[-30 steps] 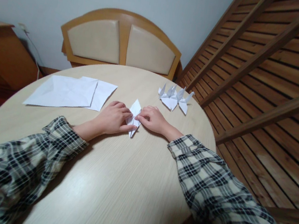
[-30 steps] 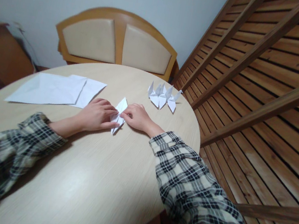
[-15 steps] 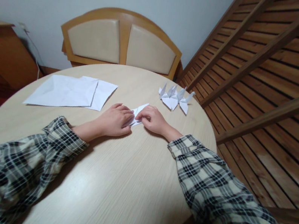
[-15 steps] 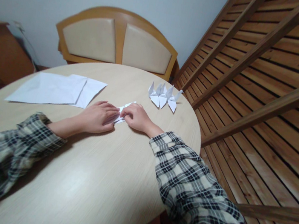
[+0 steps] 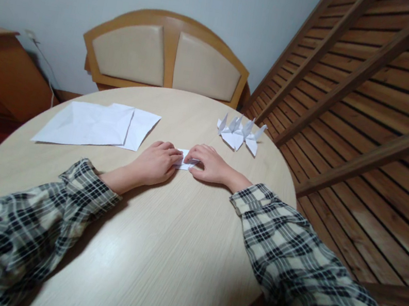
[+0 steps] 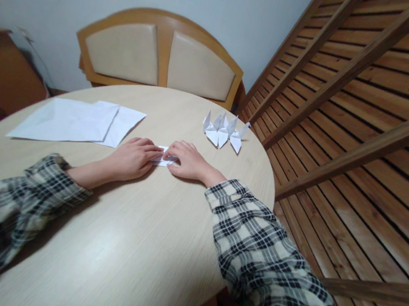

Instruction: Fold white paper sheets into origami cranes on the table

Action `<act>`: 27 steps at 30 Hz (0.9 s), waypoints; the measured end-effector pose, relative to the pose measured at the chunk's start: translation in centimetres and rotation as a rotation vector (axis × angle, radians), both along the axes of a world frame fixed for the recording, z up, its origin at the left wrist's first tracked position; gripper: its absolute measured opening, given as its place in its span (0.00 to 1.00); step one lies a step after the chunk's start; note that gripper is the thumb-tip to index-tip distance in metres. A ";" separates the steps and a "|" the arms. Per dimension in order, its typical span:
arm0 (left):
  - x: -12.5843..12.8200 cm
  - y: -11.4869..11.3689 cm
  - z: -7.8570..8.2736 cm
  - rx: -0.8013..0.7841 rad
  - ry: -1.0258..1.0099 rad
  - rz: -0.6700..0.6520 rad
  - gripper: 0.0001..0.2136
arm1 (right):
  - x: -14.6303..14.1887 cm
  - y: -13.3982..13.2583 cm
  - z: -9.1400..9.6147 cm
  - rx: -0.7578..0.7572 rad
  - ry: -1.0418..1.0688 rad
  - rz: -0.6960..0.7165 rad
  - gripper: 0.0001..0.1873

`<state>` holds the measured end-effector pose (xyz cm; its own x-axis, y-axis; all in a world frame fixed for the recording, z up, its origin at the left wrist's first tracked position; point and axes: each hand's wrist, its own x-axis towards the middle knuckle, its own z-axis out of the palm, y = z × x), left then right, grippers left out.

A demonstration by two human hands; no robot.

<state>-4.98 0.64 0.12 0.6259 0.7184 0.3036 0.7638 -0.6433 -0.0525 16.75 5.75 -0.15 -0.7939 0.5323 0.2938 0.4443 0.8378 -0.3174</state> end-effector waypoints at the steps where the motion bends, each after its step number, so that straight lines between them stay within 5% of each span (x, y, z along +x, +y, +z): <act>1: 0.0 0.0 0.1 -0.004 0.002 -0.004 0.15 | 0.1 0.1 0.0 0.001 0.006 0.010 0.12; 11: -0.6 0.9 -0.2 -0.029 -0.068 -0.046 0.18 | 0.6 1.1 0.1 -0.052 0.009 0.093 0.12; 27: -0.6 0.5 -0.2 0.069 0.026 -0.063 0.14 | -0.2 0.7 -0.6 0.185 0.013 0.021 0.08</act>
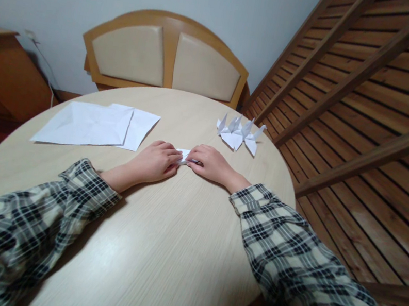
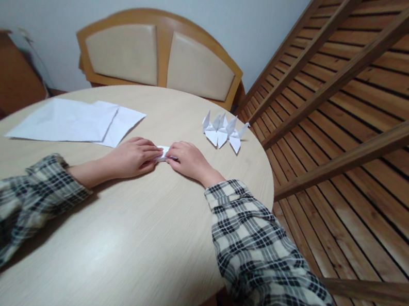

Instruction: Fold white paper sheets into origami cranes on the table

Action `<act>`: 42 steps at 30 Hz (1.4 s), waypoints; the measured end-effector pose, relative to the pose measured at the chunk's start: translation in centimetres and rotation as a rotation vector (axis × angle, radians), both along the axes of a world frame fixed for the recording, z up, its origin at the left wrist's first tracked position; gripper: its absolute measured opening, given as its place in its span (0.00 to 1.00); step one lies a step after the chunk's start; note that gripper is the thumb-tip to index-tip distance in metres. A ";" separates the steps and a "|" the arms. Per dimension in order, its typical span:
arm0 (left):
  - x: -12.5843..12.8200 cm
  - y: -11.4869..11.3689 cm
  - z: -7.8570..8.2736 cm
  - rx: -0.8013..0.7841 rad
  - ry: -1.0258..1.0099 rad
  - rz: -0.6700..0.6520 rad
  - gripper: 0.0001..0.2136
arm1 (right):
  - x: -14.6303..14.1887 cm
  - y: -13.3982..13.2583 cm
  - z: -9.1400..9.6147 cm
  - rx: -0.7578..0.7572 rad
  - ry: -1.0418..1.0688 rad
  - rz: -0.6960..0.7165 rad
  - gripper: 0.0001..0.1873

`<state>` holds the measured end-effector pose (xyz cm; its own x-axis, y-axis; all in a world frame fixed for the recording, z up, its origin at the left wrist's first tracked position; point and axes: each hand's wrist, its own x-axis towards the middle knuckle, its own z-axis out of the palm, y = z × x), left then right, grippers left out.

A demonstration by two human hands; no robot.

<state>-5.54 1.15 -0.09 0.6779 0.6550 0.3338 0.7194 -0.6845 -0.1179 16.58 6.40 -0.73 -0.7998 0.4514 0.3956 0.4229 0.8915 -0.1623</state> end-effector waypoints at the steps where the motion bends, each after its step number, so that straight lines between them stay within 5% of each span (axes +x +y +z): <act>1: 0.0 0.0 0.0 -0.007 -0.008 0.010 0.14 | -0.1 -0.1 0.0 0.018 -0.006 -0.012 0.08; 13: -0.1 0.1 -0.4 -0.111 -0.272 0.158 0.10 | -0.7 -1.2 0.6 0.136 0.091 -0.080 0.13; 18: 0.6 -0.2 0.1 -0.370 -0.668 0.212 0.16 | -0.3 -1.9 1.1 0.326 0.280 -0.241 0.20; 23: 0.7 0.2 0.2 -0.592 -0.943 0.257 0.17 | -0.1 -2.0 0.9 0.344 0.225 -0.180 0.25; 29: 0.7 0.5 0.0 -0.602 -0.871 0.362 0.17 | -0.2 -1.8 0.6 0.275 0.112 -0.045 0.20; 42: 0.6 0.5 0.4 -0.463 -0.426 0.496 0.19 | -0.2 -0.9 0.2 0.011 -0.040 -0.036 0.16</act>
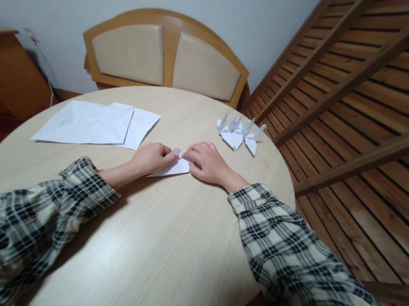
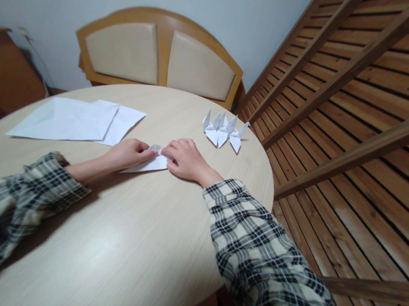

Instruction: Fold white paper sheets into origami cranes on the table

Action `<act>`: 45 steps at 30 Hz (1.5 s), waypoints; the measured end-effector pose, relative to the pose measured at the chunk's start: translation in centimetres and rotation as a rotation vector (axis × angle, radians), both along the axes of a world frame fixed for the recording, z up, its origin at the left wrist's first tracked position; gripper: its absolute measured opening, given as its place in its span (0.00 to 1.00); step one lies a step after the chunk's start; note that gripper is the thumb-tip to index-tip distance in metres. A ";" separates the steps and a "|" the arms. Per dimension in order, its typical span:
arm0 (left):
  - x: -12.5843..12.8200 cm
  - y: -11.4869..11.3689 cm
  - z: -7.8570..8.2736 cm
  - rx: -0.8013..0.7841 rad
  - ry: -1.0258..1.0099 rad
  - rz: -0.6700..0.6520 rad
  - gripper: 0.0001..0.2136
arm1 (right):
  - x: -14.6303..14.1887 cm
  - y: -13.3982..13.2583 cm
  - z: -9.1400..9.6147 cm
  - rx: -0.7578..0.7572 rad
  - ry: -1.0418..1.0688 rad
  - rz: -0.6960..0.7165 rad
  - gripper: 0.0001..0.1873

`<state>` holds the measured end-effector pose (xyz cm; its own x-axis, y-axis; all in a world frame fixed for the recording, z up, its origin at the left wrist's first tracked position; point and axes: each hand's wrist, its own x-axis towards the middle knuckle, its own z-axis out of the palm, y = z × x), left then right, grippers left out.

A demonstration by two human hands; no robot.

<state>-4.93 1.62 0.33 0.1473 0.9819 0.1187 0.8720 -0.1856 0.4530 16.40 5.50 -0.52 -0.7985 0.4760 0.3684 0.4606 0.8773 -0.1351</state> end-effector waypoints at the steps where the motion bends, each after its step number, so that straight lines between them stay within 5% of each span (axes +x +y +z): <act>1: -0.1 0.0 -0.2 0.051 0.012 -0.002 0.20 | 0.0 -0.1 0.1 -0.020 -0.005 -0.006 0.16; 6: -1.0 0.5 -1.4 0.328 0.035 -0.023 0.18 | 0.0 -0.3 0.2 -0.059 -0.023 -0.042 0.16; 17: -2.2 0.7 -1.2 0.304 0.117 0.032 0.16 | -0.1 -0.2 0.1 -0.002 -0.063 -0.212 0.15; 23: -2.1 0.3 -0.3 0.543 0.232 -0.227 0.10 | -0.1 -0.2 0.0 0.027 -0.066 -0.267 0.14; 29: -1.3 -0.2 -0.2 0.511 0.313 -0.502 0.14 | -0.3 -0.2 0.1 0.044 -0.027 -0.254 0.12; 45: -1.6 0.8 -1.0 0.386 0.182 -0.435 0.11 | -0.2 0.3 -0.5 0.141 -0.079 -0.324 0.13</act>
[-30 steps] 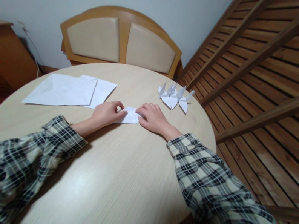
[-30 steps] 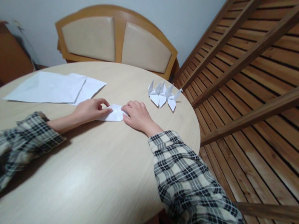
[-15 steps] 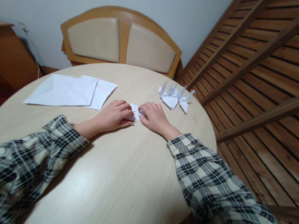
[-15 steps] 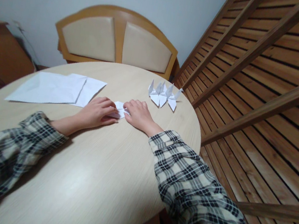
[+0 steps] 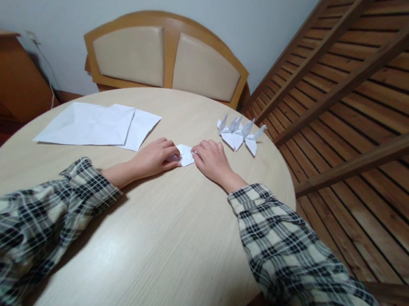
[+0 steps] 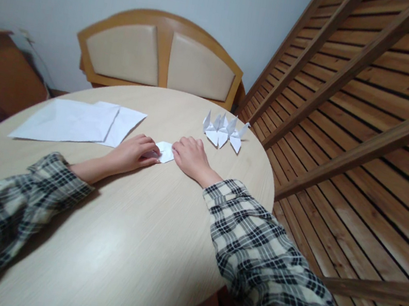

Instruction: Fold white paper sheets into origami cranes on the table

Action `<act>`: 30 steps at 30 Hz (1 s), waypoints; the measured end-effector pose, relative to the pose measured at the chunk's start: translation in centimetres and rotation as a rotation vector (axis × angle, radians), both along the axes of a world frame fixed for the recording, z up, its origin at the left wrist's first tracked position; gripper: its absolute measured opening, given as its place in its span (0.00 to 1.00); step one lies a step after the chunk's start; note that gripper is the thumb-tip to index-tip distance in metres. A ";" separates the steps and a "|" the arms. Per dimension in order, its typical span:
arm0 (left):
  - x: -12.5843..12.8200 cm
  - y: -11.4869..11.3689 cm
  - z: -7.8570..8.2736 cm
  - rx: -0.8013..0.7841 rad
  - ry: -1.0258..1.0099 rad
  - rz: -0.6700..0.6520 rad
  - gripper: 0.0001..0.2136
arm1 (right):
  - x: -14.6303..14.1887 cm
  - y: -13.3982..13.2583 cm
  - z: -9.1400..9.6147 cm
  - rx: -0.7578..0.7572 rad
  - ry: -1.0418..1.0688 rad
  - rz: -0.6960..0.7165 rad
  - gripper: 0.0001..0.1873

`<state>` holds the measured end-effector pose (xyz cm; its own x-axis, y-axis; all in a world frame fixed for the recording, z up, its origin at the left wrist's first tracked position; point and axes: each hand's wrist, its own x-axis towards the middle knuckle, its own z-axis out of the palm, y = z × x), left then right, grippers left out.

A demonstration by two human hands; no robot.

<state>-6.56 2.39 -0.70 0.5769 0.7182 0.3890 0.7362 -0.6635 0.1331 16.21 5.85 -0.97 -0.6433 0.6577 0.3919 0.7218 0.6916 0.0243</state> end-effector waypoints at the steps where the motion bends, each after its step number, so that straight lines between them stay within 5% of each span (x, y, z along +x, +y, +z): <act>1: 0.0 0.0 0.0 0.000 -0.003 -0.001 0.10 | 0.0 0.2 -0.1 0.013 -0.004 -0.012 0.14; 20: -0.3 0.4 -0.2 -0.085 -0.065 -0.073 0.13 | 0.2 0.7 -0.5 0.027 0.000 -0.062 0.15; 30: -0.4 0.4 -0.3 0.069 0.034 -0.108 0.14 | 0.1 0.8 -0.8 -0.038 0.002 -0.097 0.15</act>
<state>-7.00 2.75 -0.96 0.6635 0.6230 0.4143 0.6630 -0.7462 0.0601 16.30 6.67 -1.73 -0.5752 0.7313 0.3667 0.7855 0.6189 -0.0021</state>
